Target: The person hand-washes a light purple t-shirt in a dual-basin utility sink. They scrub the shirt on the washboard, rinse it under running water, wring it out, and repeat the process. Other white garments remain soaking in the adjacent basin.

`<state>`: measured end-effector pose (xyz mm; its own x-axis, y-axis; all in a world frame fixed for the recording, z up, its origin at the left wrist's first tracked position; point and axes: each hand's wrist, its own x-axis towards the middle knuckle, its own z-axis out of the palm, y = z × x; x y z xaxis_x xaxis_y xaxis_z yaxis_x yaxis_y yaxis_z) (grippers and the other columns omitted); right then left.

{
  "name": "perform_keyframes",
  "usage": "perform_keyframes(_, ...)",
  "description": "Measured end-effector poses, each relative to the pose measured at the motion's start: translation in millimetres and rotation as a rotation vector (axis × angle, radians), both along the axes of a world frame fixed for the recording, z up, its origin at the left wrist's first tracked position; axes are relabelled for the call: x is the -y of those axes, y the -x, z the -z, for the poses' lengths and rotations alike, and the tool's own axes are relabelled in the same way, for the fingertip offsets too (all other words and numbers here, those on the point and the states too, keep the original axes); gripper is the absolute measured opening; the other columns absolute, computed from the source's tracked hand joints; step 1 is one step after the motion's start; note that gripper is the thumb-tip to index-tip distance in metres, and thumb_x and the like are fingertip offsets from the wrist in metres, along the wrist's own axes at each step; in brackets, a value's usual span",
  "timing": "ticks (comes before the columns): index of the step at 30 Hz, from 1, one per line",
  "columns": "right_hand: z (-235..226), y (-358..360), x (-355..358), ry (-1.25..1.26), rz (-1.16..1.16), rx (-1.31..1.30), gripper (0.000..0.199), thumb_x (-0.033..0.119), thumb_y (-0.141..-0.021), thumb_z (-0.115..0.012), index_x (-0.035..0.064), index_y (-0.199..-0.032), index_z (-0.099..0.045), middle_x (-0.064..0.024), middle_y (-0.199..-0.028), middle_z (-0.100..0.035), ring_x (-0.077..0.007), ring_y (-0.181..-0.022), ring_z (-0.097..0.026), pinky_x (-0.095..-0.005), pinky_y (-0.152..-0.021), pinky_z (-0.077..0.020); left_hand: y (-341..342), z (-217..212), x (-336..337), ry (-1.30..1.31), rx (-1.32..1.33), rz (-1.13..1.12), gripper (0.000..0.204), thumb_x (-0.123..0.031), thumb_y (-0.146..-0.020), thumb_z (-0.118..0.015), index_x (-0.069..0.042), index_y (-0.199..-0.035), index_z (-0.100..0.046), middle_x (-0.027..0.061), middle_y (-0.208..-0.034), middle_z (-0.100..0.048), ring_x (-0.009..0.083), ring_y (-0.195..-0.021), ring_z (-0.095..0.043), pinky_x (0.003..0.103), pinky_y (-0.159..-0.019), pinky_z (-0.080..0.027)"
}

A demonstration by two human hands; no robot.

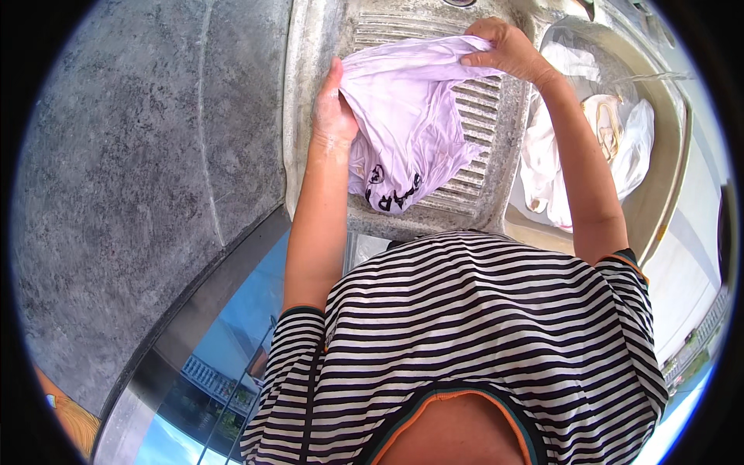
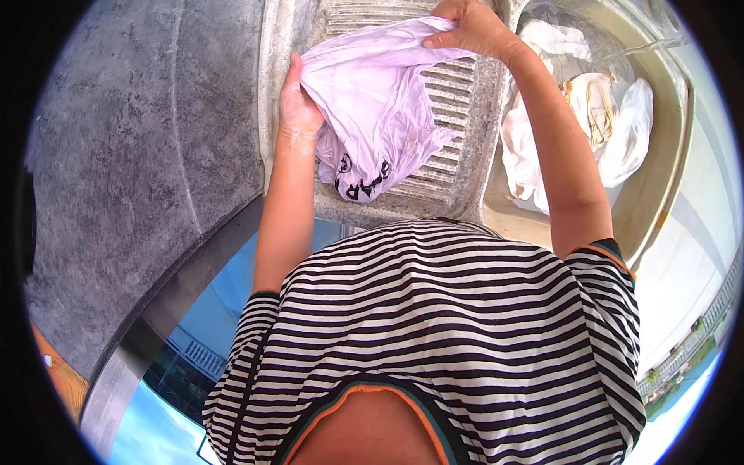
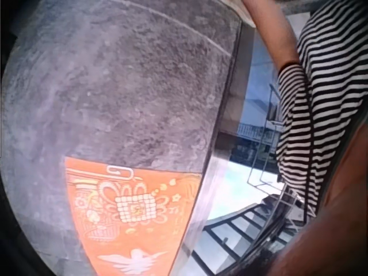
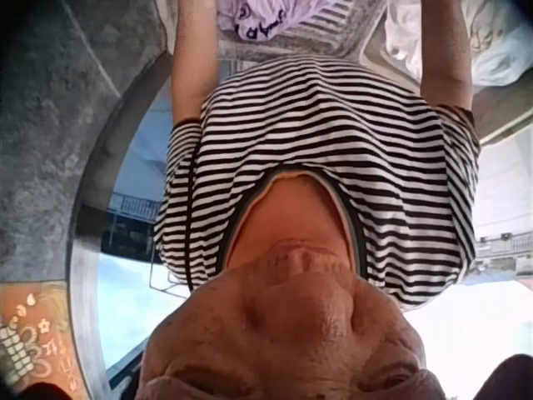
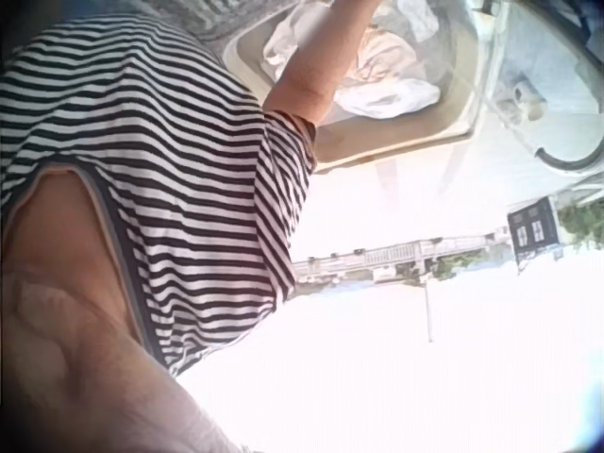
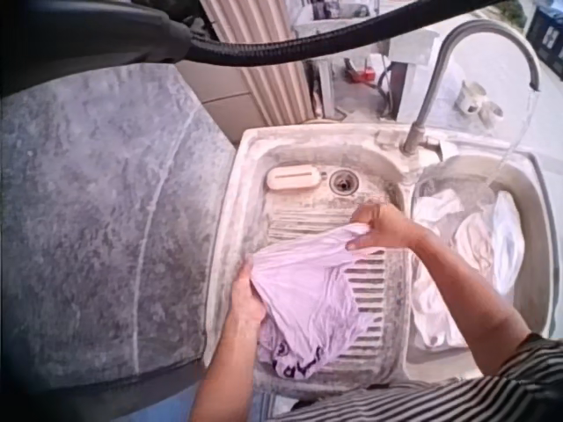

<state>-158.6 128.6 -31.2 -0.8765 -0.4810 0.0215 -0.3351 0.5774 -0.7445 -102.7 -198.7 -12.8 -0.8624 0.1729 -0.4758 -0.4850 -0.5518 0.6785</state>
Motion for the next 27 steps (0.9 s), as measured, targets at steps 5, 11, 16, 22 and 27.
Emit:
perform_keyframes(5,-52.4,-68.5,136.1,0.632,0.274,0.389,0.014,0.020,-0.091,-0.069,0.0069,-0.095,-0.072,-0.0027,-0.087,-0.073,-0.0085,-0.077,-0.066,-0.0270,-0.082,-0.0541,2.3,7.1,-39.1,0.078,0.274,-0.164,0.055,-0.050,-0.092,-0.065,-0.002,-0.119,-0.062,0.0134,-0.116,-0.068,0.0296,-0.108,-0.064,0.046,-0.099,-0.050)
perform_keyframes(11,-32.7,-49.1,185.1,-0.058,0.196,-0.163,0.026,0.033,-0.093,-0.060,0.0088,-0.082,-0.060,-0.0146,-0.064,-0.062,-0.0313,-0.057,-0.064,-0.0416,-0.059,-0.0555,-16.3,18.8,-58.1,0.033,0.055,-0.148,0.043,-0.041,-0.097,-0.054,-0.003,-0.117,-0.056,0.0096,-0.105,-0.063,0.0243,-0.095,-0.063,0.041,-0.089,-0.054)
perform_keyframes(16,-21.3,-17.4,167.4,0.025,0.518,-0.102,0.032,0.032,-0.091,-0.063,0.0043,-0.076,-0.060,-0.0205,-0.073,-0.067,-0.0380,-0.065,-0.067,-0.0444,-0.060,-0.0548,0.2,-9.7,-79.6,-0.096,0.232,-0.157,0.037,-0.035,-0.100,-0.042,-0.005,-0.112,-0.060,0.0112,-0.107,-0.066,0.0258,-0.096,-0.064,0.041,-0.086,-0.055)
perform_keyframes(22,-40.2,-109.0,209.4,0.303,0.114,-0.554,0.017,0.017,-0.079,-0.065,0.0094,-0.073,-0.051,-0.0060,-0.062,-0.053,-0.0207,-0.051,-0.059,-0.0366,-0.047,-0.0506,-2.6,38.2,-26.5,-0.409,0.198,0.065,0.035,-0.032,-0.106,-0.044,-0.008,-0.083,-0.054,0.0037,-0.082,-0.059,0.0137,-0.074,-0.058,0.033,-0.060,-0.053)
perform_keyframes(27,-5.5,-23.2,124.3,-0.163,0.393,-0.298,0.035,0.040,-0.094,-0.059,0.0094,-0.078,-0.062,-0.0128,-0.074,-0.070,-0.0366,-0.063,-0.067,-0.0453,-0.061,-0.0558,-25.5,-26.5,-85.7,-0.108,0.353,-0.144,0.029,-0.029,-0.101,-0.054,-0.001,-0.099,-0.063,0.0079,-0.092,-0.066,0.0207,-0.080,-0.066,0.037,-0.074,-0.058)
